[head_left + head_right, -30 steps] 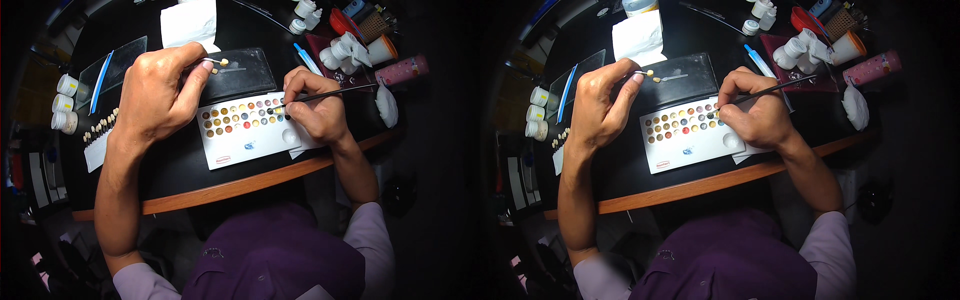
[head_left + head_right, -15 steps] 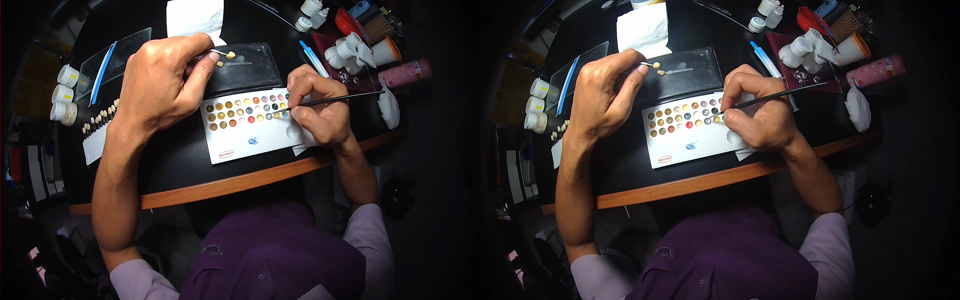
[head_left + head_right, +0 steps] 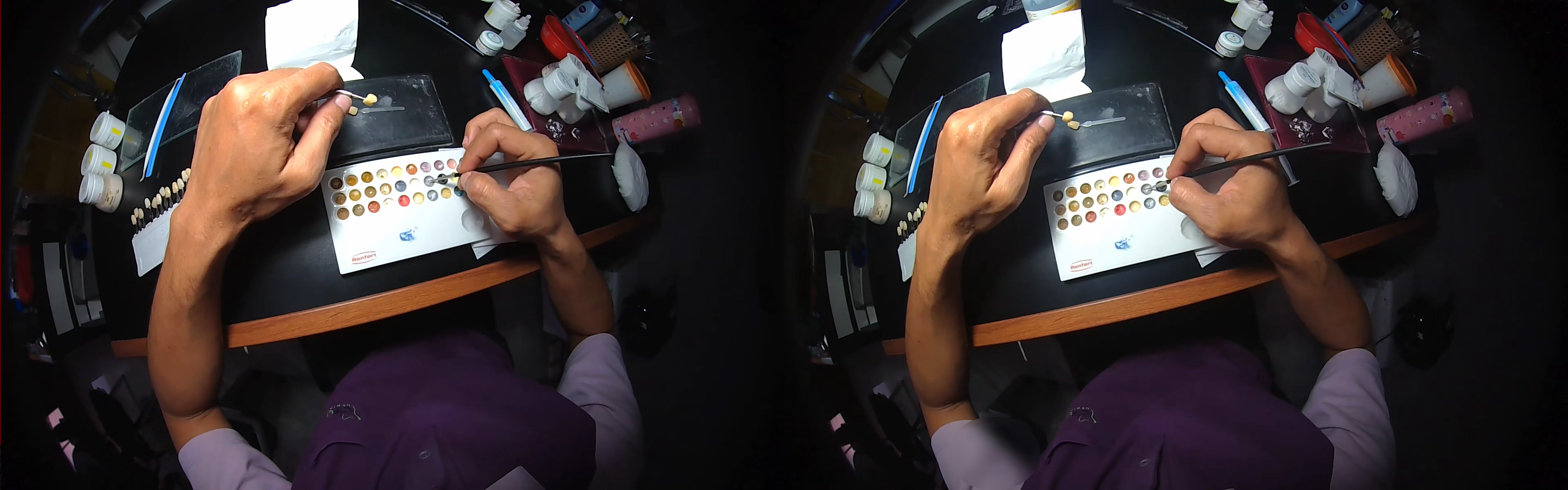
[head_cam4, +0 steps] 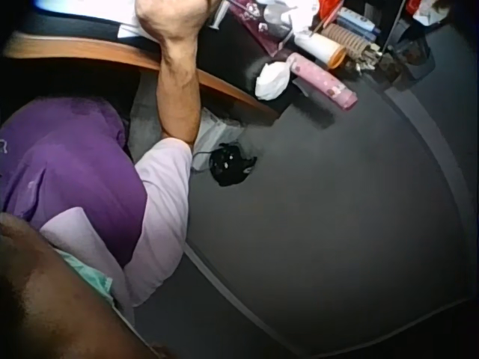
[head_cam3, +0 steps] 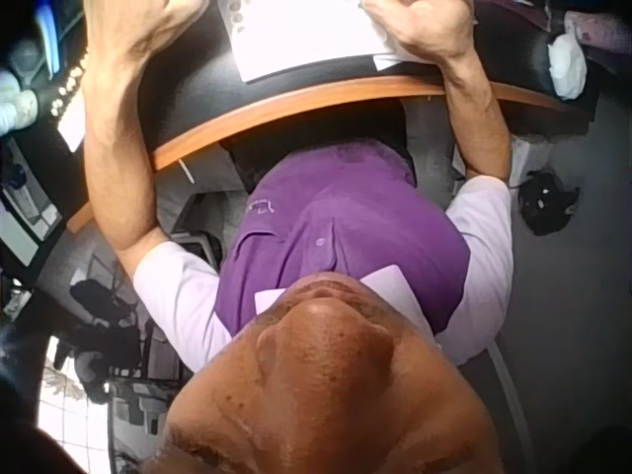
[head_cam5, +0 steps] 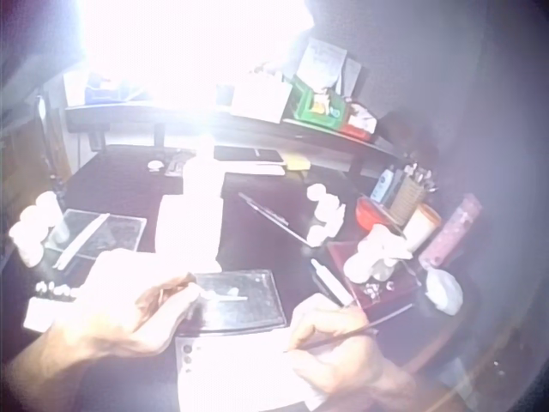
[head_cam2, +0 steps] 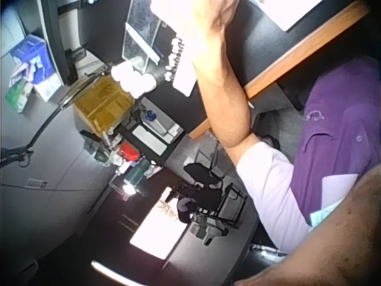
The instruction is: The person applies colored stain to a dental prosthetic using a fine brush, repeatedly dipping the brush into a palette of various shades and applying it to the surface of the prosthetic held with tweezers.
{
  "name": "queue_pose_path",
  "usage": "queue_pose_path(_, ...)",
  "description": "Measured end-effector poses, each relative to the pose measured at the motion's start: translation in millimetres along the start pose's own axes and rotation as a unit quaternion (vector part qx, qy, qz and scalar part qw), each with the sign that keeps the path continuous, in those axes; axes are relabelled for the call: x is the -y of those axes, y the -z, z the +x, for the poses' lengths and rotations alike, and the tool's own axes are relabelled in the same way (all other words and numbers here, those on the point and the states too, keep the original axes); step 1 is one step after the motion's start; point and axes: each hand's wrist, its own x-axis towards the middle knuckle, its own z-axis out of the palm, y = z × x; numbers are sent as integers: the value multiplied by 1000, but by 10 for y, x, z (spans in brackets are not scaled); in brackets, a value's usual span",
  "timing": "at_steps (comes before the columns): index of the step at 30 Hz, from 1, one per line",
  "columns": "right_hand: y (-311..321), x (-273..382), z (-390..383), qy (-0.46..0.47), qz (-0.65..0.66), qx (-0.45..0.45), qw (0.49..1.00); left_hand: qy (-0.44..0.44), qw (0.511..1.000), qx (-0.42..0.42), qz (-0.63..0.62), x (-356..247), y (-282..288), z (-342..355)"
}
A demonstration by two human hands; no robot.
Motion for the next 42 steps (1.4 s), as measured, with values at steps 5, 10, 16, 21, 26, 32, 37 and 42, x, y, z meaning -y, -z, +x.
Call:
queue_pose_path(5, -17, 0, 11, -5, 0, 3, 1000, 11, 1000, 6, -9, 7, 0, -11)
queue_pose_path(10, -14, 17, 12, 3, -4, 12, 1000, 10, 1000, 1, -14, 10, -8, -5)
queue_pose_path(16, -7, -4, -5, -6, 1, 9, 1000, 20, 1000, -17, 8, 42, 11, 0)
queue_pose_path(21, -15, 4, -8, -6, 6, 10, 1000, 66, 997, -25, 37, 68, 28, -10)
queue_pose_path(26, -7, 23, 3, 2, 10, 1, 1000, 69, 997, -23, 40, 72, 8, -11)
queue_pose_path(32, 3, 14, -1, -16, 3, 2, 1000, 69, 997, -15, 38, 53, 24, 3)
queue_pose_path(37, -6, 21, -2, -3, 0, 7, 1000, 80, 996, -21, 40, 45, 10, 10)
queue_pose_path(42, -24, 28, 5, -2, 1, 1, 1000, 94, 995, -14, 31, 35, 23, -7)
